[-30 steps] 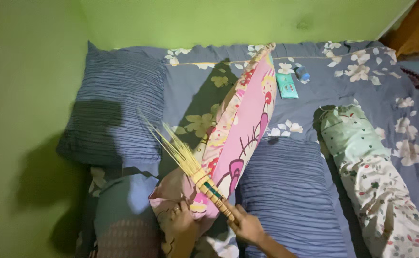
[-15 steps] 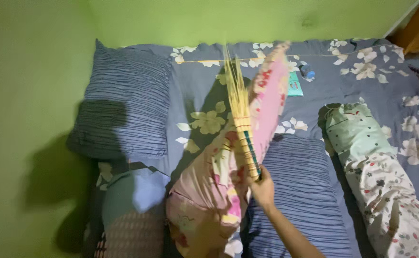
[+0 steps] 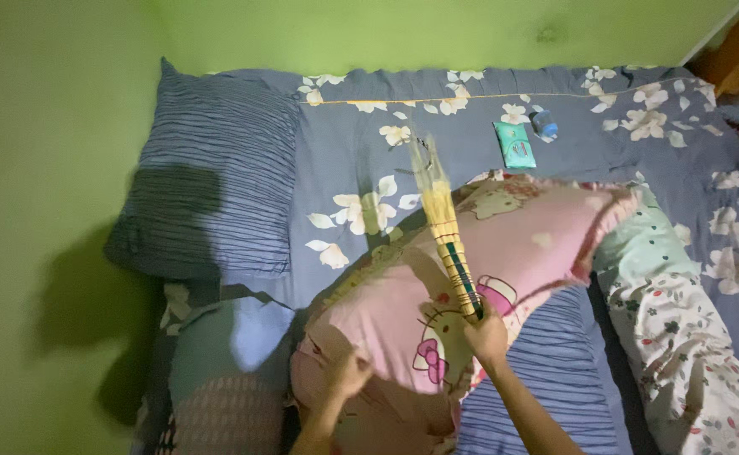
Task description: The person uses a small broom to repeatedly hit and sweep a pink pillow with a cartoon character on it. They then move the pink pillow aside and perform the same action on a blue pillow lying on the bed.
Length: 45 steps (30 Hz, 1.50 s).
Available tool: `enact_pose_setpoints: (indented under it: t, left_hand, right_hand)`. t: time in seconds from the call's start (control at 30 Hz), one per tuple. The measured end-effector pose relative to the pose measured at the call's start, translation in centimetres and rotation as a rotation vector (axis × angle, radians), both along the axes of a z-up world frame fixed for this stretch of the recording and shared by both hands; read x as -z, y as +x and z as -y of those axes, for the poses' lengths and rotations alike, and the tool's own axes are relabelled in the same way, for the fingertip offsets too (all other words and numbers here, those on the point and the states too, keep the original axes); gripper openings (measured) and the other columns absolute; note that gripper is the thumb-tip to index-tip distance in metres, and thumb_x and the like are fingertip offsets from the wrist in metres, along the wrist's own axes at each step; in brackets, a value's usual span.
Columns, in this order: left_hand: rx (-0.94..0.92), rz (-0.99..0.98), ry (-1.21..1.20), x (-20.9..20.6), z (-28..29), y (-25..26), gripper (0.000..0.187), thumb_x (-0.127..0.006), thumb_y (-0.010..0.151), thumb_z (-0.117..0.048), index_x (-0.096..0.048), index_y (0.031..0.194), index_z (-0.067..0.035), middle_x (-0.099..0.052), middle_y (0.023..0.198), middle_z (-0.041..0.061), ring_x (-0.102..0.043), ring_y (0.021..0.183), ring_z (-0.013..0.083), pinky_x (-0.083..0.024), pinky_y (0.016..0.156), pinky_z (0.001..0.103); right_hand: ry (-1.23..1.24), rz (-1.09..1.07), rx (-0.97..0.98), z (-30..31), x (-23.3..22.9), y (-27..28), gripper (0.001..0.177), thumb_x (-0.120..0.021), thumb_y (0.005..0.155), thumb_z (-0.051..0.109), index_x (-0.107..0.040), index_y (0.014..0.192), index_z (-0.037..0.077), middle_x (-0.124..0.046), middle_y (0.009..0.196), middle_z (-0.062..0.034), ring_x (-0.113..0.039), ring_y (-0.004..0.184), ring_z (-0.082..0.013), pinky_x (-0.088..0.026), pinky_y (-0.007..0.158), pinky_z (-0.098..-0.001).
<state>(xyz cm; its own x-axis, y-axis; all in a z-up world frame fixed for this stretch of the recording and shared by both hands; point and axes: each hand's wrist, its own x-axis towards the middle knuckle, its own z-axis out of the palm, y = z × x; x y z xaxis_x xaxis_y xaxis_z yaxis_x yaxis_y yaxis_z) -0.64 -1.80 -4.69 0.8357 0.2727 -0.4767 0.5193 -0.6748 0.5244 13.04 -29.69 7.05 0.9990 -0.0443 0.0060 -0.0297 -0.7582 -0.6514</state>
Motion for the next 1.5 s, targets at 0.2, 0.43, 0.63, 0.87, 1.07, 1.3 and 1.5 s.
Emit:
enact_pose_setpoints:
  t: [0.2, 0.43, 0.63, 0.87, 1.07, 1.3, 1.5]
  left_hand:
    - [-0.201, -0.026, 0.032, -0.8, -7.7, 5.8, 0.037, -0.072, 0.089, -0.036, -0.071, 0.113, -0.007, -0.066, 0.125, 0.007, -0.066, 0.113, 0.0246, -0.051, 0.099, 0.039]
    - [-0.442, -0.017, -0.183, 5.2, -7.5, 9.4, 0.039, -0.078, 0.081, -0.033, -0.072, 0.107, -0.004, -0.07, 0.107, 0.008, -0.068, 0.094, 0.0216, -0.052, 0.082, 0.037]
    - [-0.696, 0.102, -0.533, 6.9, -4.5, 6.0, 0.041, -0.083, 0.074, -0.03, -0.073, 0.101, -0.002, -0.074, 0.091, 0.008, -0.071, 0.077, 0.019, -0.054, 0.067, 0.035]
    - [-0.534, 0.46, -0.717, -6.1, -3.7, 10.6, 0.039, -0.088, 0.071, -0.027, -0.078, 0.095, 0.003, -0.078, 0.075, 0.008, -0.071, 0.062, 0.014, -0.055, 0.054, 0.031]
    - [-0.148, 0.832, -0.624, -27.8, 0.0, 12.7, 0.039, -0.084, 0.074, -0.025, -0.078, 0.103, 0.0, -0.082, 0.088, 0.009, -0.077, 0.074, 0.0213, -0.059, 0.069, 0.033]
    - [0.251, 0.911, 0.046, -26.7, 2.5, 6.8, 0.026, -0.087, 0.075, -0.028, -0.071, 0.079, -0.007, -0.073, 0.08, 0.014, -0.069, 0.08, 0.0353, -0.05, 0.08, 0.049]
    - [0.352, 0.668, 0.22, -13.2, 2.0, 4.3, 0.026, -0.083, 0.067, -0.021, -0.074, 0.09, -0.012, -0.074, 0.084, 0.012, -0.069, 0.082, 0.0338, -0.047, 0.077, 0.051]
  right_hand:
    - [-0.393, -0.299, -0.07, 0.1, 2.9, 3.8, 0.076, -0.084, 0.069, 0.05, -0.062, 0.127, 0.007, -0.066, 0.123, -0.02, -0.071, 0.105, -0.0375, -0.058, 0.089, -0.048]
    - [-0.435, -0.369, 0.016, 1.5, 5.8, 2.1, 0.071, -0.077, 0.077, 0.058, -0.06, 0.126, 0.008, -0.068, 0.116, -0.0218, -0.073, 0.097, -0.0388, -0.061, 0.083, -0.0502]
    - [-0.378, -0.134, 0.003, 5.4, 12.0, 1.6, 0.046, -0.08, 0.07, 0.038, -0.07, 0.103, 0.006, -0.073, 0.105, -0.0198, -0.071, 0.095, -0.0415, -0.058, 0.083, -0.0517]
    - [-0.348, -0.023, 0.274, 2.6, 13.9, 2.4, 0.038, -0.073, 0.088, 0.035, -0.068, 0.108, 0.003, -0.071, 0.092, -0.0242, -0.07, 0.085, -0.0446, -0.056, 0.073, -0.053]
    - [0.553, -0.119, 0.386, -1.5, 10.2, 5.7, 0.022, -0.069, 0.094, 0.017, -0.065, 0.105, -0.003, -0.067, 0.08, -0.0196, -0.063, 0.066, -0.0378, -0.048, 0.058, -0.051]
    - [1.315, -0.405, -0.04, -4.5, 8.7, 6.9, 0.038, -0.073, 0.074, 0.016, -0.068, 0.111, 0.007, -0.075, 0.092, -0.0061, -0.073, 0.077, -0.0194, -0.06, 0.067, -0.0366]
    - [1.122, -0.685, 0.295, -2.9, 8.2, 5.8, 0.031, -0.069, 0.073, 0.008, -0.064, 0.104, 0.002, -0.074, 0.084, -0.0135, -0.073, 0.069, -0.0261, -0.057, 0.056, -0.0418]
